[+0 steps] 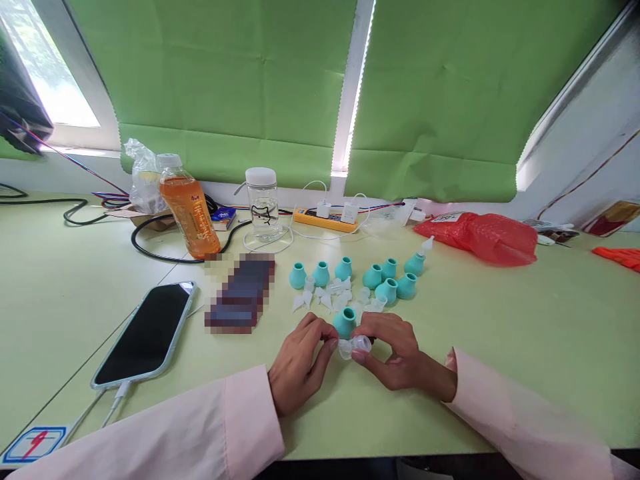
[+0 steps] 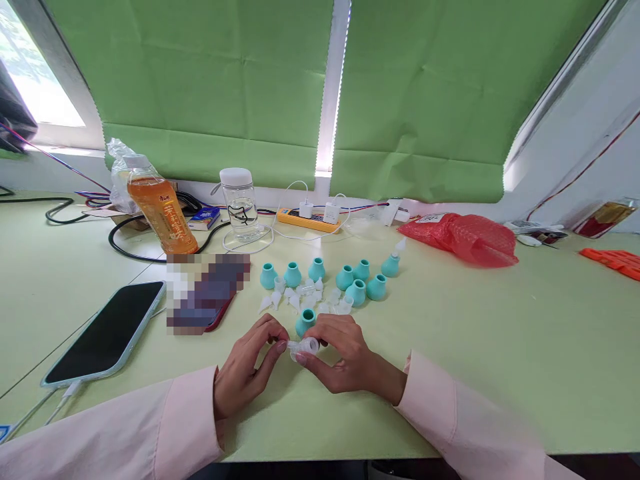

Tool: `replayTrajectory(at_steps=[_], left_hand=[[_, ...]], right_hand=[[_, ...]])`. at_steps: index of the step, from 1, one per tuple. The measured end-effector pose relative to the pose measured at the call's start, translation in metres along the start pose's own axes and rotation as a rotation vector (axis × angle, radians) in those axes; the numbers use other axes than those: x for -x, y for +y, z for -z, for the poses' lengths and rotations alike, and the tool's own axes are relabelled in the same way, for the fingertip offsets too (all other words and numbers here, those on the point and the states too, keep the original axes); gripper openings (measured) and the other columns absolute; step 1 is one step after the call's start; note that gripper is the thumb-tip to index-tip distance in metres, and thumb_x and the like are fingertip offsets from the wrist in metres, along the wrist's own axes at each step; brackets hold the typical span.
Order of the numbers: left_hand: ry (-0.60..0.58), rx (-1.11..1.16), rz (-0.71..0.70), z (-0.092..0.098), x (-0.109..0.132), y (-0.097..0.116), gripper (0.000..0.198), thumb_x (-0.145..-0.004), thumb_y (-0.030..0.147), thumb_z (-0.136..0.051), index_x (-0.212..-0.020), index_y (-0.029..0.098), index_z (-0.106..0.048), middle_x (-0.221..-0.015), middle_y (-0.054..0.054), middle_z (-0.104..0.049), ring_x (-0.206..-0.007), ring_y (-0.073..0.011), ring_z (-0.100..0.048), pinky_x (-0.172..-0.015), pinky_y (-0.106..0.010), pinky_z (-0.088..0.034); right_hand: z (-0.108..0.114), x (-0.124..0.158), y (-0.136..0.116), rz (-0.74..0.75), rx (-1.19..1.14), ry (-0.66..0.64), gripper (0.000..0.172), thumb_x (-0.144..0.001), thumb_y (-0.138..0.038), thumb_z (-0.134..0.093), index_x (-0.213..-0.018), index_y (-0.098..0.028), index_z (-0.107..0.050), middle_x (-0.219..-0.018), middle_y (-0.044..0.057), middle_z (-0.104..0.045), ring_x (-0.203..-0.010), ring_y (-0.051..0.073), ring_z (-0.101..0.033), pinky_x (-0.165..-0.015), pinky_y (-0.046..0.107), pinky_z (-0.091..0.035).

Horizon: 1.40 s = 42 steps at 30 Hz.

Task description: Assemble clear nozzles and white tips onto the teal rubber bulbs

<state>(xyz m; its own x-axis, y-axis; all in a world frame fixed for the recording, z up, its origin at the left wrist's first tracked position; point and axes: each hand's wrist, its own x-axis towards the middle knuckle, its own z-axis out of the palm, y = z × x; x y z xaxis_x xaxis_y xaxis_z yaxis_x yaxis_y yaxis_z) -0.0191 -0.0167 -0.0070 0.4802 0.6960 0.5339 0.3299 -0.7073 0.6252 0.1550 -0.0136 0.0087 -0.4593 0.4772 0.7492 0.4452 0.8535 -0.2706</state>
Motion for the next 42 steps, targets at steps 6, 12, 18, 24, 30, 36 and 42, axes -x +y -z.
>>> replayTrajectory(at_steps=[6,12,18,24,30,36,42], left_hand=[[0.071,0.020,0.069,0.004,-0.003,-0.003,0.008,-0.083,0.016,-0.034,-0.078,0.017,-0.040,-0.073,-0.003,-0.047,-0.069,-0.0128,-0.042,-0.062,-0.025,-0.036],[0.135,-0.116,0.046,0.006,-0.008,-0.009,0.009,-0.082,0.016,-0.038,-0.079,0.017,-0.047,-0.074,-0.003,-0.050,-0.075,-0.0148,-0.042,-0.067,-0.028,-0.037],[0.074,-0.416,0.197,0.004,-0.010,-0.014,0.016,-0.079,0.024,-0.042,-0.079,0.019,-0.057,-0.086,-0.006,-0.049,-0.083,-0.0204,-0.038,-0.068,-0.035,-0.034],[-0.058,-0.475,0.276,0.001,-0.010,-0.017,0.017,-0.076,0.026,-0.046,-0.072,0.023,-0.062,-0.086,-0.005,-0.048,-0.086,-0.0231,-0.036,-0.066,-0.037,-0.031],[-0.055,-0.441,0.292,0.002,-0.011,-0.015,0.018,-0.076,0.022,-0.044,-0.079,0.024,-0.061,-0.087,-0.005,-0.048,-0.086,-0.0224,-0.038,-0.068,-0.037,-0.032],[-0.127,-0.450,0.265,0.003,-0.008,-0.010,0.026,-0.059,0.014,-0.047,-0.084,0.019,-0.052,-0.089,-0.006,-0.045,-0.085,-0.0233,-0.038,-0.067,-0.036,-0.034],[-0.214,-0.508,0.199,0.002,-0.006,-0.011,0.033,-0.049,0.005,-0.039,-0.078,0.019,-0.039,-0.089,-0.007,-0.041,-0.080,-0.0222,-0.037,-0.062,-0.034,-0.034]], right_hand=[[0.002,0.001,0.001,0.027,-0.034,0.037,0.004,-0.074,-0.021,-0.046,-0.074,-0.017,-0.048,-0.054,0.001,-0.047,-0.051,0.012,-0.045,-0.047,0.025,-0.036],[0.003,0.002,0.001,0.033,-0.043,0.074,0.002,-0.073,-0.020,-0.046,-0.073,-0.018,-0.047,-0.054,0.001,-0.048,-0.050,0.012,-0.045,-0.046,0.024,-0.035],[0.003,0.003,0.000,0.025,0.029,0.071,0.003,-0.072,-0.022,-0.047,-0.073,-0.019,-0.047,-0.052,-0.001,-0.047,-0.051,0.012,-0.048,-0.048,0.025,-0.037],[0.002,0.001,-0.002,0.037,0.054,0.063,0.007,-0.068,-0.022,-0.051,-0.072,-0.020,-0.046,-0.050,-0.002,-0.047,-0.049,0.012,-0.049,-0.047,0.025,-0.038],[0.001,0.001,-0.002,0.036,0.072,0.039,0.008,-0.066,-0.021,-0.053,-0.069,-0.020,-0.046,-0.049,-0.002,-0.047,-0.053,0.014,-0.052,-0.048,0.025,-0.039],[0.001,0.003,-0.001,0.035,0.086,0.022,0.006,-0.066,-0.020,-0.052,-0.066,-0.020,-0.046,-0.048,-0.003,-0.046,-0.047,0.012,-0.048,-0.046,0.025,-0.036],[-0.002,0.004,0.006,0.003,0.150,0.120,0.011,-0.066,-0.014,-0.050,-0.059,-0.021,-0.044,-0.041,-0.005,-0.038,-0.037,0.008,-0.036,-0.039,0.023,-0.028]])
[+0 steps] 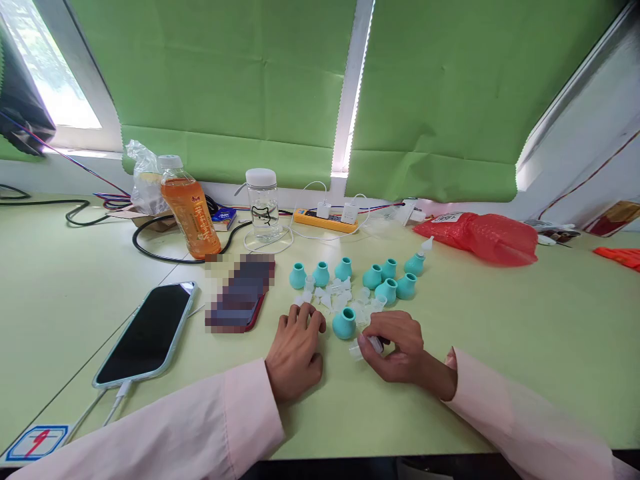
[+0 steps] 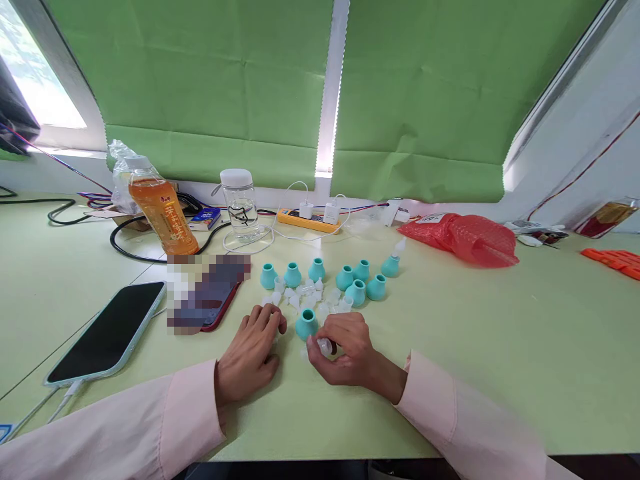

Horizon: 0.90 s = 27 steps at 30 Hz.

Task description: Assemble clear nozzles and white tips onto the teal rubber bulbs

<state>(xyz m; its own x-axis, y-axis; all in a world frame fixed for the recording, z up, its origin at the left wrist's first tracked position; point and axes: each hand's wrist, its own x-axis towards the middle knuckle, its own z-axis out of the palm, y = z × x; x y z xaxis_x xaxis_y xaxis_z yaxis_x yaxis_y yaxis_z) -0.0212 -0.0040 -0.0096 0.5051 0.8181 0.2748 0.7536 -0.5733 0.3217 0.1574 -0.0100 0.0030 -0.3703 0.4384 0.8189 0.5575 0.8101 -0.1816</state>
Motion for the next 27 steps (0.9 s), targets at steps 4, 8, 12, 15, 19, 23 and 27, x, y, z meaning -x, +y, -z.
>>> replayTrajectory(at_steps=[4,8,12,15,19,23,27], left_hand=[[0.030,0.125,-0.034,-0.004,-0.001,-0.004,0.037,-0.050,-0.005,-0.032,-0.079,0.018,-0.036,-0.092,-0.006,-0.038,-0.082,-0.0191,-0.036,-0.067,-0.032,-0.037],[0.088,0.247,-0.042,-0.007,0.000,-0.005,0.041,-0.054,-0.009,-0.028,-0.083,0.018,-0.037,-0.095,-0.006,-0.034,-0.085,-0.0181,-0.035,-0.072,-0.032,-0.038],[0.131,0.282,-0.028,-0.007,-0.001,-0.004,0.037,-0.058,-0.009,-0.030,-0.081,0.018,-0.037,-0.095,-0.006,-0.033,-0.088,-0.0181,-0.034,-0.074,-0.032,-0.037],[0.135,0.252,-0.020,-0.004,-0.001,-0.003,0.032,-0.059,-0.007,-0.032,-0.078,0.018,-0.037,-0.093,-0.007,-0.033,-0.089,-0.0190,-0.034,-0.074,-0.033,-0.037],[0.156,0.168,0.033,-0.002,-0.001,-0.001,0.029,-0.054,-0.001,-0.037,-0.075,0.018,-0.037,-0.089,-0.006,-0.035,-0.085,-0.0208,-0.034,-0.069,-0.035,-0.036],[0.169,0.118,0.051,-0.001,0.000,0.001,0.030,-0.050,0.001,-0.037,-0.075,0.018,-0.039,-0.089,-0.006,-0.036,-0.084,-0.0212,-0.035,-0.065,-0.033,-0.034],[0.143,0.010,0.025,0.001,0.000,0.003,0.016,-0.060,0.009,-0.041,-0.073,0.017,-0.043,-0.085,-0.006,-0.039,-0.081,-0.0215,-0.036,-0.064,-0.035,-0.032]], right_hand=[[-0.001,-0.002,0.002,-0.050,-0.003,0.125,0.012,-0.067,-0.013,-0.052,-0.060,-0.021,-0.045,-0.040,-0.006,-0.038,-0.035,0.007,-0.032,-0.037,0.022,-0.026],[0.002,-0.002,0.005,-0.157,-0.026,0.212,0.008,-0.073,-0.016,-0.049,-0.067,-0.021,-0.050,-0.047,-0.003,-0.046,-0.041,0.009,-0.040,-0.040,0.022,-0.032],[0.000,-0.003,0.011,-0.329,-0.058,0.210,0.008,-0.077,-0.021,-0.046,-0.083,-0.020,-0.053,-0.063,0.000,-0.050,-0.054,0.010,-0.045,-0.048,0.024,-0.039],[-0.005,-0.003,0.017,-0.413,-0.060,0.132,0.013,-0.078,-0.024,-0.046,-0.089,-0.020,-0.052,-0.070,0.001,-0.048,-0.058,0.011,-0.044,-0.053,0.025,-0.041],[-0.011,-0.001,0.021,-0.446,-0.079,0.115,0.015,-0.078,-0.025,-0.046,-0.092,-0.021,-0.051,-0.077,0.001,-0.047,-0.058,0.010,-0.044,-0.054,0.025,-0.042],[-0.014,0.003,0.016,-0.453,-0.142,0.233,0.014,-0.079,-0.025,-0.045,-0.093,-0.021,-0.046,-0.084,0.003,-0.045,-0.068,0.013,-0.046,-0.058,0.027,-0.043],[-0.016,0.005,0.014,-0.425,-0.143,0.257,0.014,-0.079,-0.026,-0.044,-0.092,-0.022,-0.044,-0.086,0.004,-0.045,-0.079,0.016,-0.046,-0.066,0.030,-0.042]])
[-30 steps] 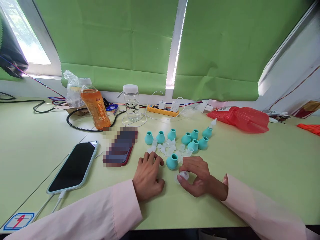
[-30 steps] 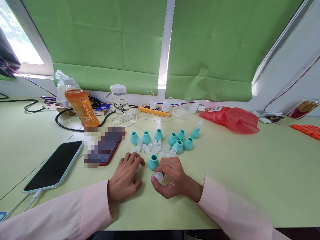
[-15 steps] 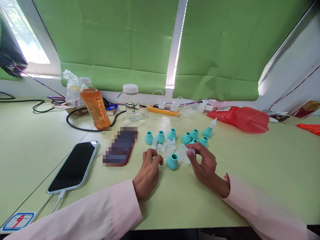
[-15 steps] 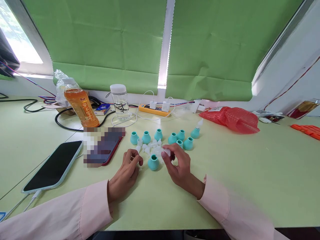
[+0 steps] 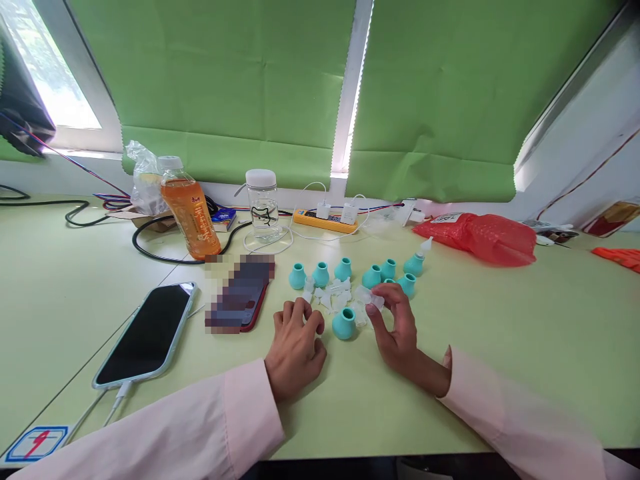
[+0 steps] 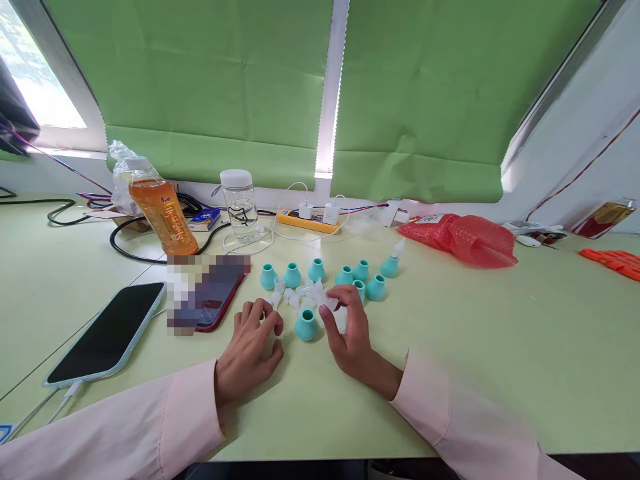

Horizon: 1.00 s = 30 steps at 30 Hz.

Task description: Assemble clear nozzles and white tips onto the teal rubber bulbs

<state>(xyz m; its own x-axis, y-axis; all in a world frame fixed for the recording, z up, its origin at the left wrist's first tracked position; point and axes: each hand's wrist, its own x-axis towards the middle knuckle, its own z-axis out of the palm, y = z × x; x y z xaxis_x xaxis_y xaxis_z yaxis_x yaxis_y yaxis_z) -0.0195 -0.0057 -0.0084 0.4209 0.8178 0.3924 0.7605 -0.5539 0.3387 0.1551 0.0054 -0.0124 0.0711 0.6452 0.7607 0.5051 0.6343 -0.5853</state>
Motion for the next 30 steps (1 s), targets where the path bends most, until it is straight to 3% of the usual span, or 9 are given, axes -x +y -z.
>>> replayTrajectory(at_steps=[2,4,8,12,16,21,30], left_hand=[[-0.030,-0.059,-0.020,0.0007,0.0005,0.0010,0.008,-0.067,0.013,-0.040,-0.071,0.017,-0.046,-0.081,-0.006,-0.041,-0.079,-0.0215,-0.037,-0.065,-0.036,-0.031],[-0.033,-0.096,-0.029,0.0009,0.0009,0.0014,0.012,-0.072,0.016,-0.039,-0.075,0.017,-0.050,-0.084,-0.007,-0.043,-0.082,-0.0227,-0.037,-0.067,-0.038,-0.031],[0.006,-0.144,-0.071,-0.0014,0.0007,-0.0009,0.032,-0.076,0.020,-0.039,-0.107,0.022,-0.046,-0.112,-0.011,-0.041,-0.102,-0.0289,-0.032,-0.076,-0.046,-0.027],[-0.015,-0.171,-0.132,-0.0059,0.0000,-0.0058,0.035,-0.081,0.022,-0.034,-0.114,0.026,-0.041,-0.126,-0.006,-0.035,-0.114,-0.0301,-0.024,-0.086,-0.053,-0.016],[-0.044,-0.199,-0.163,-0.0071,0.0001,-0.0070,0.036,-0.083,0.021,-0.030,-0.117,0.026,-0.039,-0.126,-0.004,-0.039,-0.114,-0.0284,-0.027,-0.089,-0.053,-0.011],[-0.074,-0.234,-0.193,-0.0060,0.0004,-0.0045,0.033,-0.083,0.020,-0.029,-0.112,0.024,-0.044,-0.114,-0.004,-0.048,-0.107,-0.0259,-0.033,-0.088,-0.049,-0.015],[-0.108,-0.204,-0.199,-0.0053,0.0001,-0.0050,0.035,-0.082,0.017,-0.028,-0.113,0.022,-0.042,-0.117,-0.005,-0.045,-0.103,-0.0255,-0.034,-0.083,-0.048,-0.021]], right_hand=[[-0.0005,-0.0016,0.0022,-0.031,0.039,-0.049,0.014,-0.079,-0.026,-0.045,-0.092,-0.021,-0.045,-0.085,0.004,-0.047,-0.079,0.016,-0.046,-0.069,0.031,-0.041],[-0.0008,-0.0042,0.0052,-0.073,0.059,-0.084,0.014,-0.079,-0.026,-0.045,-0.092,-0.021,-0.046,-0.084,0.003,-0.048,-0.078,0.016,-0.047,-0.071,0.031,-0.040],[-0.0011,-0.0065,0.0080,-0.098,0.060,-0.094,0.014,-0.078,-0.026,-0.046,-0.091,-0.020,-0.048,-0.085,0.002,-0.050,-0.078,0.015,-0.047,-0.072,0.030,-0.040],[-0.0014,-0.0047,0.0057,-0.081,0.060,-0.117,0.013,-0.077,-0.026,-0.048,-0.089,-0.020,-0.049,-0.084,0.002,-0.052,-0.080,0.016,-0.048,-0.074,0.031,-0.039],[-0.0014,-0.0041,0.0050,-0.092,0.060,-0.114,0.012,-0.077,-0.026,-0.049,-0.088,-0.021,-0.049,-0.085,0.002,-0.053,-0.082,0.016,-0.049,-0.076,0.032,-0.038],[-0.0008,-0.0036,0.0042,-0.100,0.057,-0.124,0.012,-0.077,-0.026,-0.049,-0.088,-0.021,-0.049,-0.085,0.002,-0.054,-0.082,0.016,-0.049,-0.076,0.032,-0.038],[-0.0004,-0.0040,0.0018,-0.090,0.042,-0.124,0.011,-0.076,-0.024,-0.050,-0.087,-0.022,-0.049,-0.084,0.002,-0.054,-0.081,0.016,-0.049,-0.074,0.031,-0.038]])
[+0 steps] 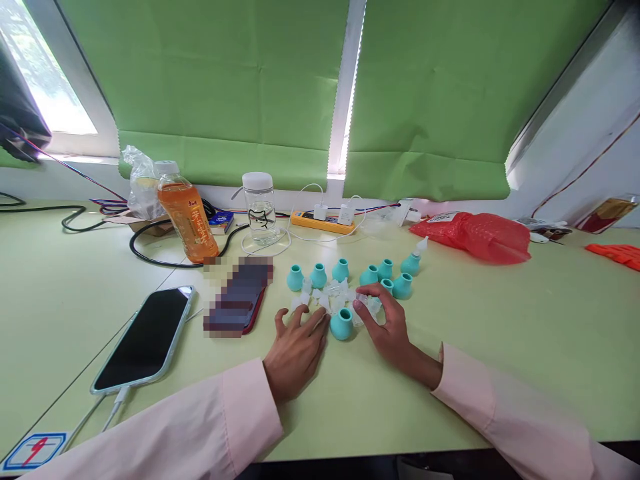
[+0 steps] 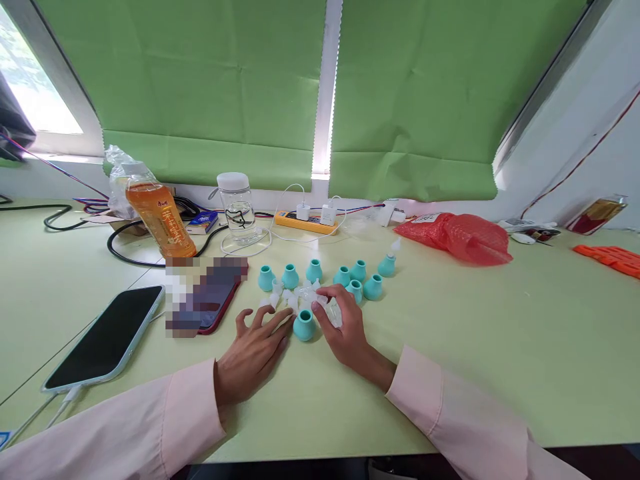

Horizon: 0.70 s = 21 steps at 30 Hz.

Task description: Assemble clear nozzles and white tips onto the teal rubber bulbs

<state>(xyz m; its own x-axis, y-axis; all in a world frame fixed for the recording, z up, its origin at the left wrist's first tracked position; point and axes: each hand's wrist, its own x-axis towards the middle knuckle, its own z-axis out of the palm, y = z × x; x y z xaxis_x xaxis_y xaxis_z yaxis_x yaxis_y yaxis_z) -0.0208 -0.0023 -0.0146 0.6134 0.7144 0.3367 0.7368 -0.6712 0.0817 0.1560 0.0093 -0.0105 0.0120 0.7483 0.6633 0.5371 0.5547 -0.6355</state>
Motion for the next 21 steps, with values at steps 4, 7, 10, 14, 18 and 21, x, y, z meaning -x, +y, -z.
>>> replayTrajectory(at_steps=[4,7,10,14,18,21], left_hand=[[0.033,0.067,0.039,0.005,-0.001,0.001,0.036,-0.080,0.017,-0.033,-0.115,0.019,-0.040,-0.118,-0.008,-0.044,-0.100,-0.0261,-0.035,-0.076,-0.045,-0.027],[0.169,0.125,0.046,0.007,-0.001,-0.001,0.033,-0.080,0.017,-0.037,-0.112,0.019,-0.043,-0.115,-0.007,-0.046,-0.100,-0.0247,-0.036,-0.075,-0.042,-0.029],[0.310,0.211,-0.008,0.005,-0.001,-0.003,0.027,-0.081,0.016,-0.040,-0.106,0.019,-0.049,-0.106,-0.007,-0.052,-0.095,-0.0208,-0.040,-0.074,-0.037,-0.033],[0.407,0.326,-0.048,0.001,-0.003,-0.005,0.021,-0.079,0.016,-0.046,-0.098,0.018,-0.053,-0.097,-0.007,-0.055,-0.089,-0.0183,-0.043,-0.072,-0.033,-0.038],[0.448,0.404,-0.072,-0.001,-0.004,-0.006,0.018,-0.077,0.014,-0.049,-0.093,0.018,-0.056,-0.090,-0.006,-0.056,-0.084,-0.0170,-0.045,-0.070,-0.032,-0.042],[0.473,0.452,-0.108,-0.002,-0.005,-0.007,0.016,-0.075,0.012,-0.052,-0.089,0.017,-0.057,-0.086,-0.006,-0.056,-0.081,-0.0156,-0.046,-0.069,-0.031,-0.043]], right_hand=[[0.002,0.002,-0.003,0.102,-0.054,0.015,0.013,-0.076,-0.018,-0.049,-0.088,-0.022,-0.049,-0.082,0.003,-0.052,-0.079,0.016,-0.049,-0.071,0.032,-0.040],[0.007,0.005,-0.007,0.281,-0.106,-0.006,0.019,-0.074,-0.013,-0.047,-0.092,-0.021,-0.047,-0.077,0.003,-0.049,-0.074,0.016,-0.048,-0.064,0.031,-0.041],[0.012,0.004,-0.010,0.481,-0.061,-0.071,0.025,-0.071,-0.011,-0.049,-0.094,-0.021,-0.047,-0.072,0.002,-0.047,-0.065,0.015,-0.045,-0.057,0.030,-0.040],[0.012,-0.005,-0.001,0.379,0.134,0.062,0.023,-0.072,-0.015,-0.052,-0.094,-0.021,-0.048,-0.078,0.004,-0.049,-0.071,0.017,-0.048,-0.062,0.032,-0.040],[0.008,-0.015,0.018,0.218,0.416,-0.023,0.016,-0.077,-0.025,-0.048,-0.092,-0.019,-0.051,-0.084,0.004,-0.057,-0.075,0.017,-0.051,-0.067,0.032,-0.035],[0.006,-0.017,0.025,0.273,0.584,-0.095,0.018,-0.077,-0.028,-0.048,-0.091,-0.019,-0.054,-0.083,0.003,-0.061,-0.077,0.018,-0.052,-0.069,0.033,-0.030]])
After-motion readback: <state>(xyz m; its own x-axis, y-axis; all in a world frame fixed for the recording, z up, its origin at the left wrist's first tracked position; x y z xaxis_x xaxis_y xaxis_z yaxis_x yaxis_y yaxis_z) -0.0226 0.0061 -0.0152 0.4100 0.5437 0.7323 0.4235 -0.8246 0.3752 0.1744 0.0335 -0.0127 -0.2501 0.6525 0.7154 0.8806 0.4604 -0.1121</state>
